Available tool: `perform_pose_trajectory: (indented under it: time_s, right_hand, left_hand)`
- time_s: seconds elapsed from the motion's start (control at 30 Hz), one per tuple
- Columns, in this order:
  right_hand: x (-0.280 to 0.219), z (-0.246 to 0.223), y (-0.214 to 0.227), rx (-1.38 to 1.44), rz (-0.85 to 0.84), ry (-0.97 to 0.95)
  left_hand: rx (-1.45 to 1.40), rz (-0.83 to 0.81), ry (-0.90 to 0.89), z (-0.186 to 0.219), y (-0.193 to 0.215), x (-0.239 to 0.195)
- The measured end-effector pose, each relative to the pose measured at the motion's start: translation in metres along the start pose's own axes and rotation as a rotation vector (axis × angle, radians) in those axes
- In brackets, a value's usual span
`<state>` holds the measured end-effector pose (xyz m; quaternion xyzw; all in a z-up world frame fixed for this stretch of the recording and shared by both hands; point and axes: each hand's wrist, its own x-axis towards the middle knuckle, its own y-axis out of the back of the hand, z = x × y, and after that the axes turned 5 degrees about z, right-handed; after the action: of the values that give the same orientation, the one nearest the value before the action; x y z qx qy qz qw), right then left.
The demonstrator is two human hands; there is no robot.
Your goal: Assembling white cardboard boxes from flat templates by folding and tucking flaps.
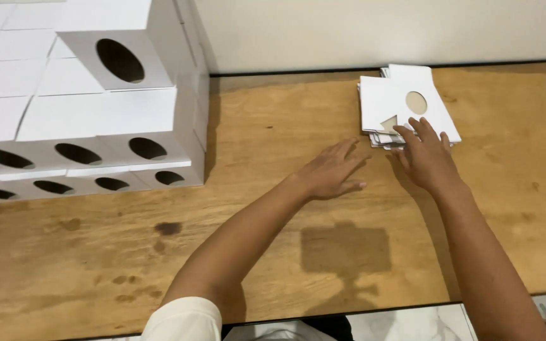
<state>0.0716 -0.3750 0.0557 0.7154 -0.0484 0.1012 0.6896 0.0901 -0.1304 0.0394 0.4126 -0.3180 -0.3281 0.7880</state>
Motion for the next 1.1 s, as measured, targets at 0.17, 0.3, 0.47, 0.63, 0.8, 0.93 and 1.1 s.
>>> perform_pose_trajectory:
  time_s: [0.17,0.3,0.47,0.63,0.8,0.93,1.1]
  right_hand:
    - [0.002,-0.011,0.010,0.096,0.002,0.001]
    - [0.018,-0.025,0.004,0.082,-0.005,0.062]
    - [0.033,-0.042,-0.007,-0.047,0.057,0.157]
    - [0.051,-0.021,-0.048,-0.182,0.203,0.258]
    - [0.051,0.001,-0.060,-0.253,0.482,0.382]
    - [0.038,-0.022,-0.011,-0.142,0.649,0.371]
    - [0.022,-0.018,0.000,0.289,0.809,0.388]
  left_hand:
    - [0.035,0.039,0.063,-0.001,-0.029,0.020]
    - [0.074,0.046,0.147,-0.006,-0.037,0.024]
    - [0.068,0.054,0.161,0.015,-0.020,0.016]
    - [0.068,0.061,0.190,0.012,-0.024,0.021]
    - [0.002,0.126,0.181,0.001,-0.033,0.023]
    - [-0.027,0.224,0.144,0.001,-0.031,0.018]
    - [-0.471,0.388,0.183,-0.012,-0.035,0.017]
